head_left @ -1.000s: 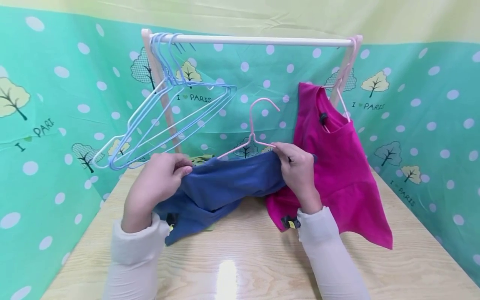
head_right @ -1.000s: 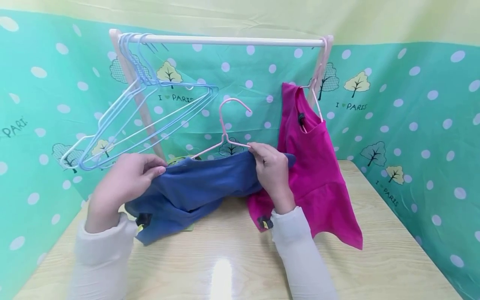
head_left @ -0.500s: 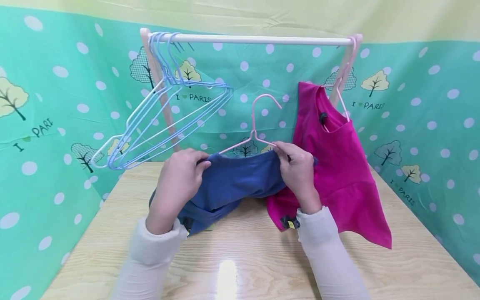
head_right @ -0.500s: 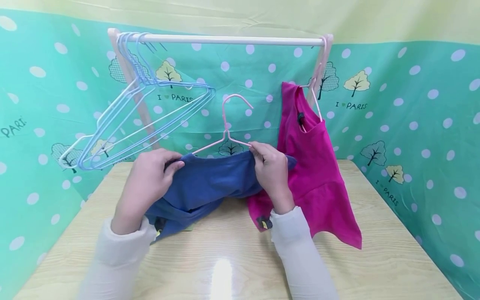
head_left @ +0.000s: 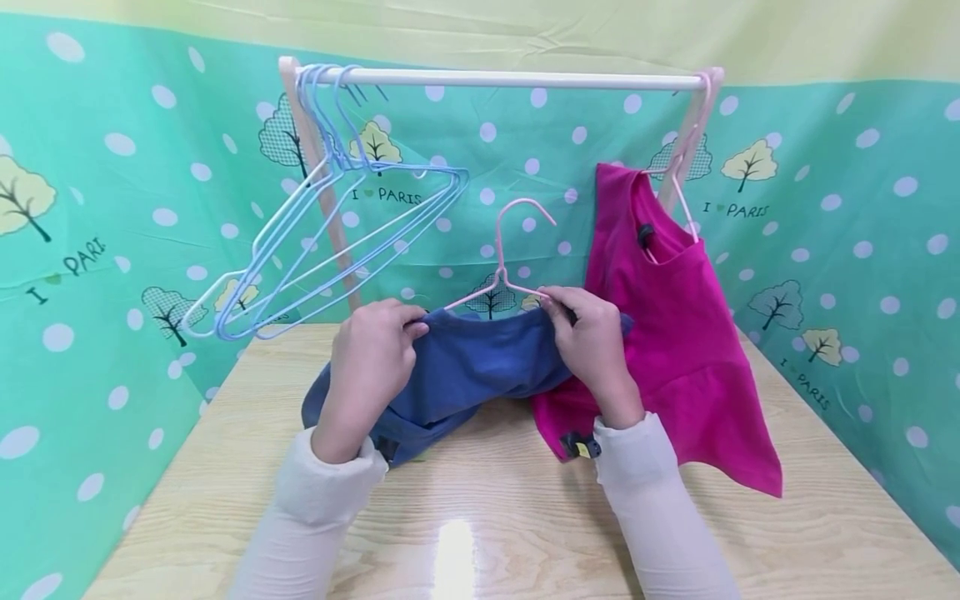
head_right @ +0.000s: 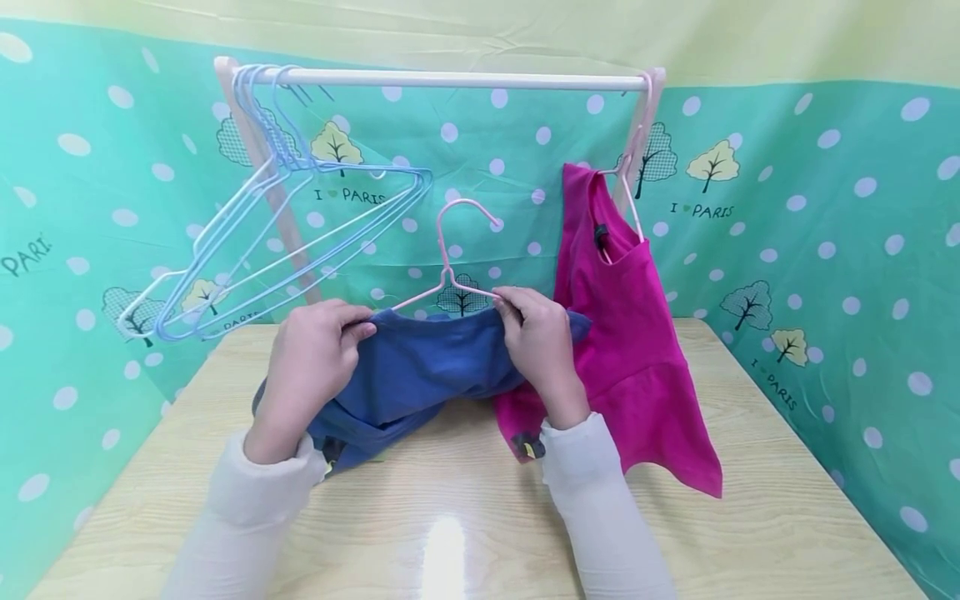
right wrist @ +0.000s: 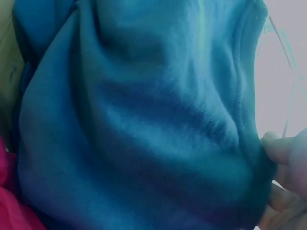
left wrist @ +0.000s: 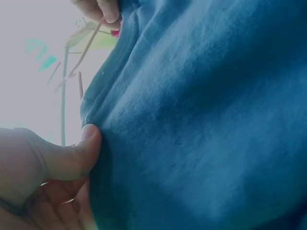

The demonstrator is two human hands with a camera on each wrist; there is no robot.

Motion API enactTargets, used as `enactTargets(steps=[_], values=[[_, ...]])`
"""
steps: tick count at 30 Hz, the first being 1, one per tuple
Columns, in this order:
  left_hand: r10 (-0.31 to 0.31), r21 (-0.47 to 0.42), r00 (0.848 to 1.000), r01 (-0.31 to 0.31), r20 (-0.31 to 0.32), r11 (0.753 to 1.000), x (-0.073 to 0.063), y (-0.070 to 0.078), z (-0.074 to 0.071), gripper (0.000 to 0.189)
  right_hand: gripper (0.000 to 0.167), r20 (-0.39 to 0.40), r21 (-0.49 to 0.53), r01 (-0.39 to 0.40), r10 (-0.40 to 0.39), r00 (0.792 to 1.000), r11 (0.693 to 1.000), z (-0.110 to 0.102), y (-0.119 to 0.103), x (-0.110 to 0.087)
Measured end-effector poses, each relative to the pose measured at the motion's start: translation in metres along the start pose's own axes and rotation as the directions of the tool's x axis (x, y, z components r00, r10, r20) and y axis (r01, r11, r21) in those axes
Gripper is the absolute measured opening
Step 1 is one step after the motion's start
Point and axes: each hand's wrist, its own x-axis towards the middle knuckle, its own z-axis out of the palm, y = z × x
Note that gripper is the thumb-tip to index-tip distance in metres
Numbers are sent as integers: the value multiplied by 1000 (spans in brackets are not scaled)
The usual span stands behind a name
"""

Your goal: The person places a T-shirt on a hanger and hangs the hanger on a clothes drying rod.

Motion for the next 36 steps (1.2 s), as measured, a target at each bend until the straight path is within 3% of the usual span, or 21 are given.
enactTargets(steps=[6,12,24,28,31,34,36], values=[[3,4,998,-3,-58,1000,-1,2,1,9,26,-5,-13,-4,4,1000,1000,-4,-12,3],[-3,29,996,6,-91,1000,-3,10,4,9,25,-112,-12,19,-20,993,1000,0,-28,4],[0,134,996,12,-87,991,-12,32,6,11,14,-310,-16,3,-8,951,1000,18,-53,-2],[-18,133,995,31,-97,991,-13,33,8,11,13,-302,37,15,-3,953,999,25,-58,-5],[-27,126,994,40,-108,991,-13,34,9,11,15,-258,104,-22,48,965,994,30,-62,-7],[-29,121,993,43,-115,992,-14,34,10,11,17,-180,181,-130,163,970,975,34,-64,-9],[-28,118,993,42,-116,992,-15,35,10,11,19,-114,243,-227,260,959,943,35,-65,-10]])
